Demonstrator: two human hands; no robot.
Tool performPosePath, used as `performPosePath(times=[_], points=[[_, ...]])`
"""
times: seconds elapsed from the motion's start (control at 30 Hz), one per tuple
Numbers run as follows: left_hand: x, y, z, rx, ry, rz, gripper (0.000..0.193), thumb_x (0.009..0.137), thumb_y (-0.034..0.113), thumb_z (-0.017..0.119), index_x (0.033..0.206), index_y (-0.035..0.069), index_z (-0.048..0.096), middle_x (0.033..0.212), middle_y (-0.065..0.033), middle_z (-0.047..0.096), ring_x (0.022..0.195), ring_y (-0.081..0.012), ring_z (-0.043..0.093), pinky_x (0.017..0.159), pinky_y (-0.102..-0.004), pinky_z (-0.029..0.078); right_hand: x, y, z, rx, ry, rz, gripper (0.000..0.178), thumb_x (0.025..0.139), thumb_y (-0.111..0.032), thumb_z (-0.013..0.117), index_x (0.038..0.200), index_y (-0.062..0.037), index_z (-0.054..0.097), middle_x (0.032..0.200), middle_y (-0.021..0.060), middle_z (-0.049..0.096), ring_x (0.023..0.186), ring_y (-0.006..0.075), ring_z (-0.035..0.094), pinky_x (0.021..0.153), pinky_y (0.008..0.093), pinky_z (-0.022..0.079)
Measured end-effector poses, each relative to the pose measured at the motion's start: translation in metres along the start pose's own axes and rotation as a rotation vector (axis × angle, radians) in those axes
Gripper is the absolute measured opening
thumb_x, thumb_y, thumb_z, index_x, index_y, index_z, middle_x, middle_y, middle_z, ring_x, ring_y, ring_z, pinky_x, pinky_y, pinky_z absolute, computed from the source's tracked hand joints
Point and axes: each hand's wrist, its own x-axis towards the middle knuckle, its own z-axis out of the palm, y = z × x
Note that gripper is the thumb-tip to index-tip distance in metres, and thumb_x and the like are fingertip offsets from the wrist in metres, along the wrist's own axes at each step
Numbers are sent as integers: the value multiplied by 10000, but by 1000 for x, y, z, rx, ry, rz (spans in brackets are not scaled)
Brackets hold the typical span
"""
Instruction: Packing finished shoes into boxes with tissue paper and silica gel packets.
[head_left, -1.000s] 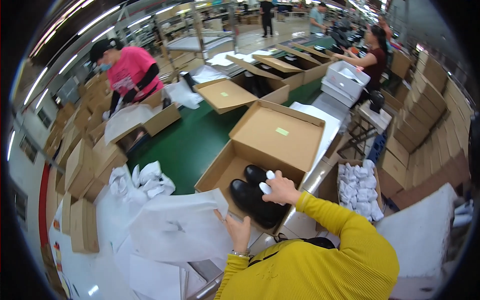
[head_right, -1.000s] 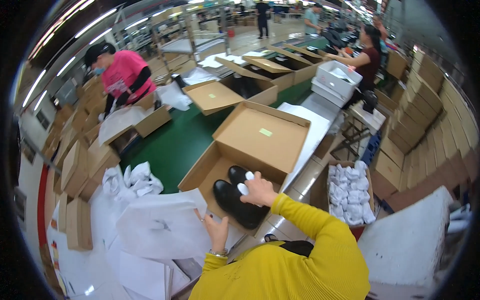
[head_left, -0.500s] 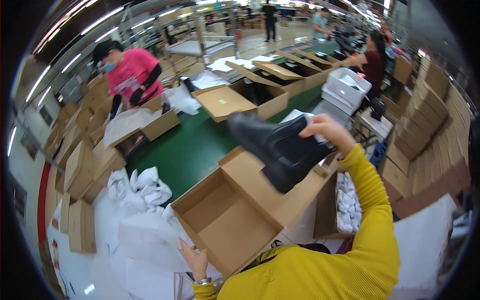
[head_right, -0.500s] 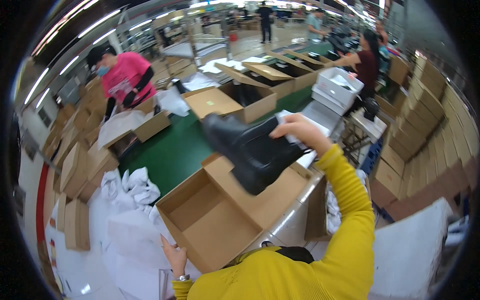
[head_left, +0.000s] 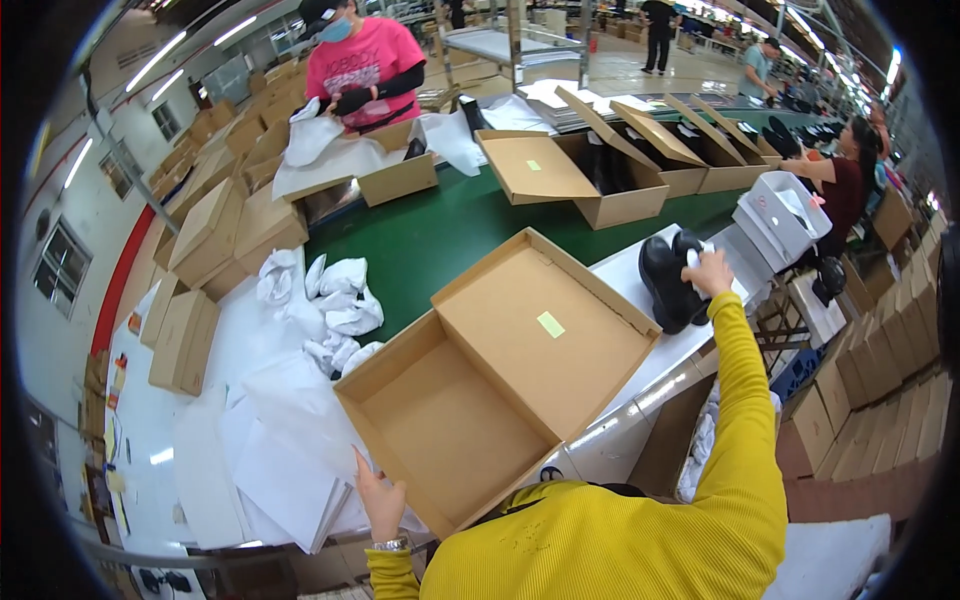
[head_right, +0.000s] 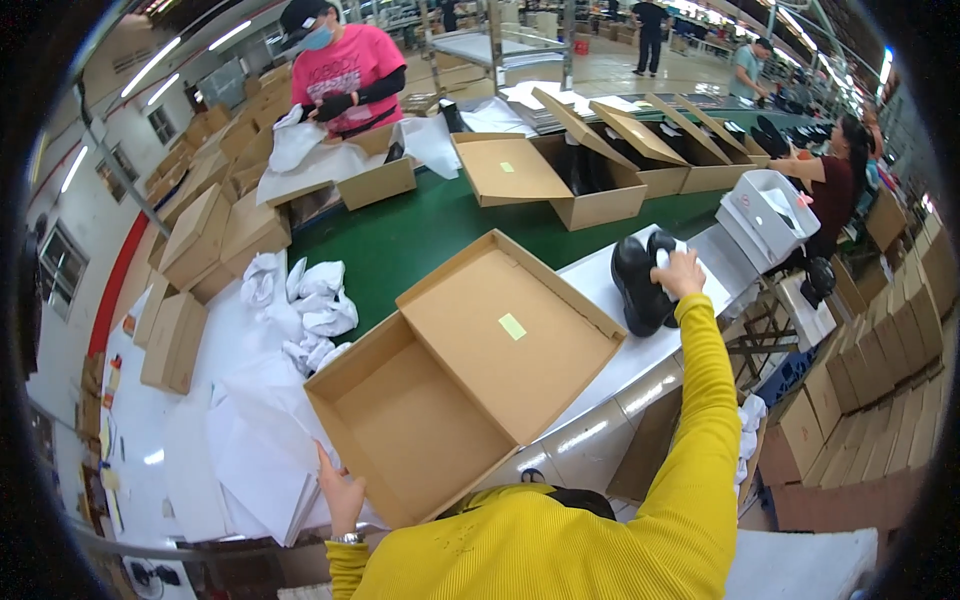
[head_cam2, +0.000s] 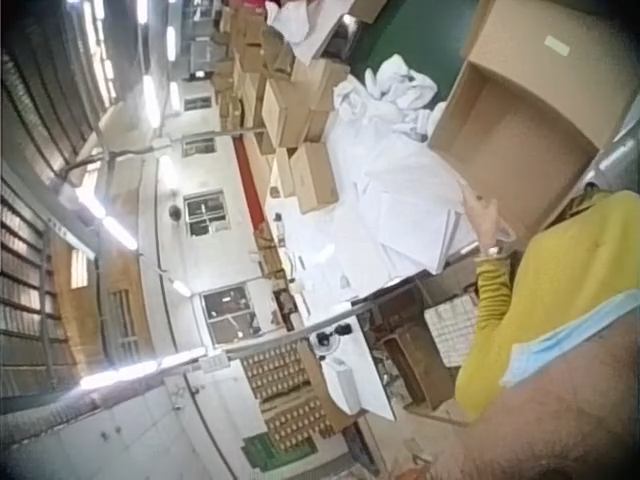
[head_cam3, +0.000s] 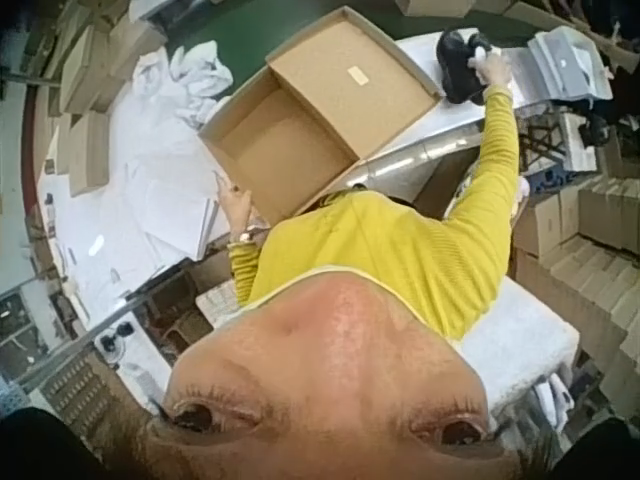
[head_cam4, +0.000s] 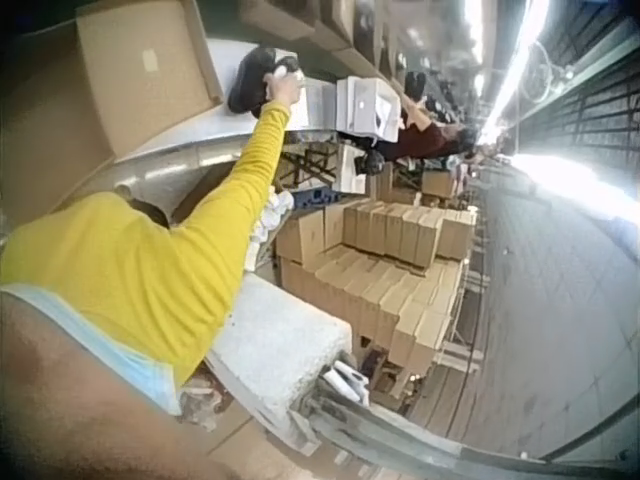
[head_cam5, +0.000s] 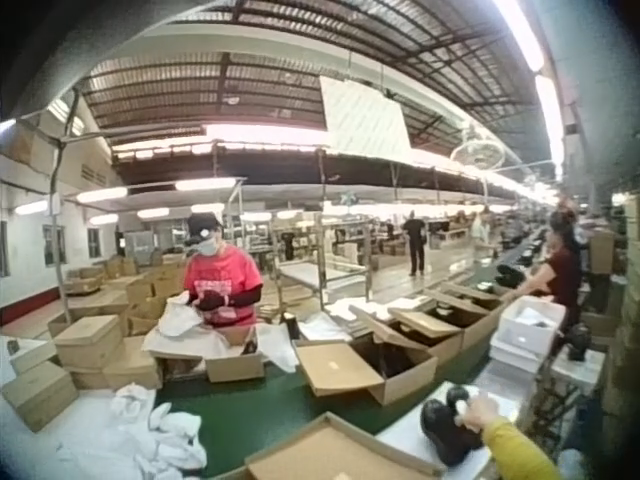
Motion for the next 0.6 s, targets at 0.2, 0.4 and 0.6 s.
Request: performPosePath(times=[0.2, 0.4, 0.6], points=[[23, 60, -78, 363, 315, 400, 656, 703, 48, 665, 1315, 6, 432, 1199, -215, 560, 1038, -280, 571, 921, -375, 415, -27, -36, 31, -94, 360, -141, 550, 639, -299, 743, 1119, -74, 599, 1348, 200, 353, 1167, 381, 445, 967, 428, 385], [76, 259, -130, -243, 332, 745, 504, 719, 16, 665, 1211, 12, 553, 1164, -115, 584, 910, -165, 603, 749, -267, 522, -191, -253, 30, 758, 93, -1248, 858, 628, -370, 809, 1317, -57, 404, 1343, 201, 385, 1276, 389, 322, 1038, 467, 307], [126, 414, -123, -742, -20, 1039, 525, 811, 67, 613, 1308, 23, 450, 1254, -168, 500, 1089, -229, 558, 904, -287, 491, -367, -389, 57, 1224, -559, -1247, 1222, 591, -438, 785, 1447, -56, 3, 1492, 206, 27, 1389, 365, 21, 1045, 584, 151]])
